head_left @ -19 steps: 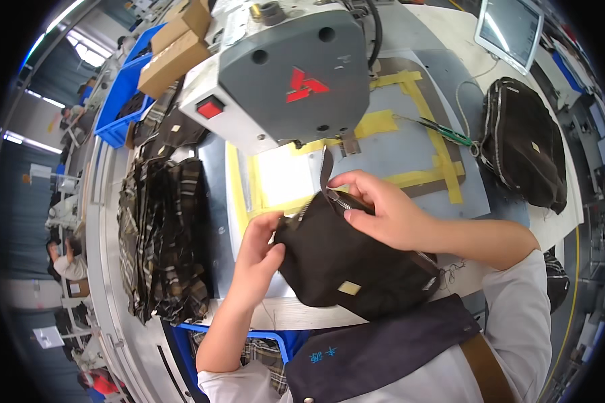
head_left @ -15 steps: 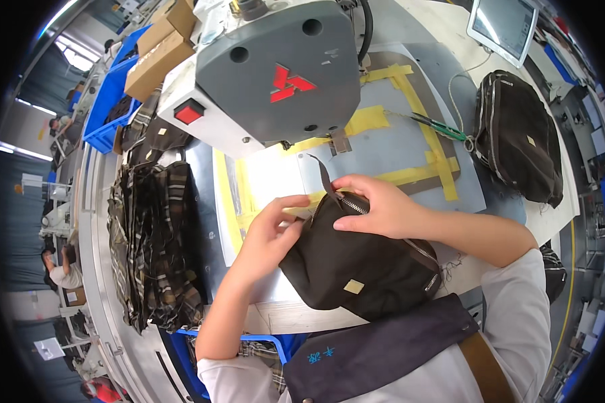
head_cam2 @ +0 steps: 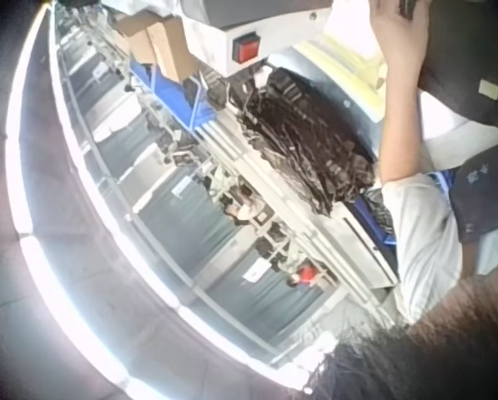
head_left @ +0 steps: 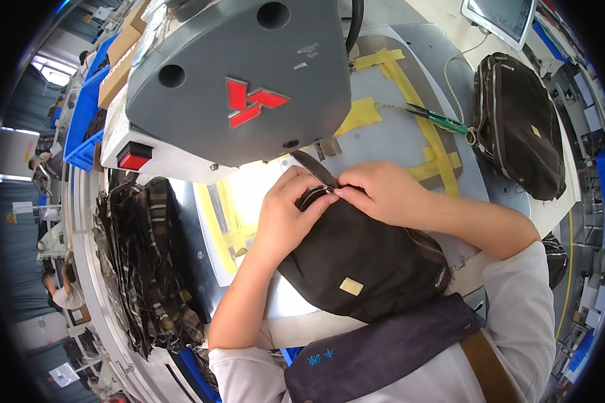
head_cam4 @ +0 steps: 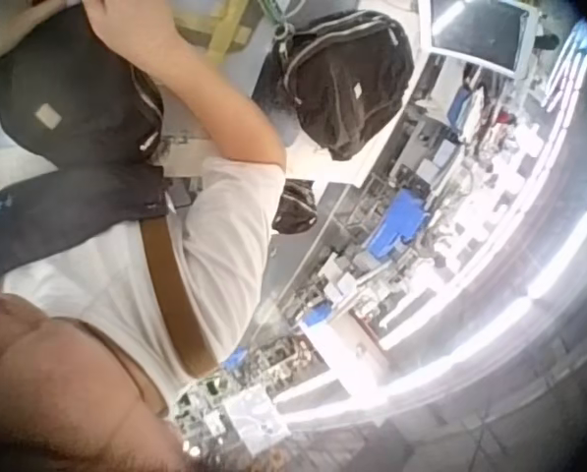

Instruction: The person aligns a zipper on a dark fabric bag and sews it using an industrial sewing machine. They repeatedly guide the fabric under the needle, stitch sections, and trim excess thread with scissors. The person also inspects the zipper alignment and the interior of the bag during the process.

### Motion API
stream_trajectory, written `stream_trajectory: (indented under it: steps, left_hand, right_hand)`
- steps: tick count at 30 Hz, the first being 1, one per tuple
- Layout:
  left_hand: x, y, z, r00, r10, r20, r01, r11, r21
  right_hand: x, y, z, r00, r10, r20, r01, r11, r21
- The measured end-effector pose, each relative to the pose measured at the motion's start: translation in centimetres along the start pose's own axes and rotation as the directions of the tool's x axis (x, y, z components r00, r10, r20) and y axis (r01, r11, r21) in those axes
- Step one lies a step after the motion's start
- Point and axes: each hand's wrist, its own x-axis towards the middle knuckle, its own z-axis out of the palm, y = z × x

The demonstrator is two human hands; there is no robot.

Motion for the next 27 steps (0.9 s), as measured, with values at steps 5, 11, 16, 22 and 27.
stream_trajectory:
  steps: [5, 11, 16, 22, 27]
  left_hand:
    - [-0.2, -0.6, 0.0, 0.999, -0.026, -0.043, 0.025, 0.999, -0.044]
    - [-0.3, -0.5, -0.4, 0.966, -0.253, -0.062, 0.240, 0.956, -0.167]
    - [0.2, 0.3, 0.1, 0.964, -0.251, -0.093, 0.222, 0.944, -0.244]
    - [0.5, -1.2, -2.1, 0.961, -0.259, -0.097, 0.248, 0.962, -0.116]
    - [0.4, -0.5, -1.1, 0.996, -0.084, 0.040, 0.084, 0.996, -0.013]
  right_hand:
    - [0.3, 0.5, 0.4, 1.000, 0.023, 0.011, -0.024, 0.995, 0.097]
    - [-0.1, -0.8, -1.1, 0.951, 0.263, 0.161, -0.292, 0.936, 0.194]
    - [0.2, 0.4, -0.4, 0.960, 0.275, 0.047, -0.274, 0.899, 0.340]
    - [-0.2, 2.2, -0.4, 0.925, 0.365, 0.104, -0.357, 0.743, 0.566]
    - [0.6, 0.7, -0.1, 0.980, 0.197, 0.033, -0.199, 0.949, 0.246]
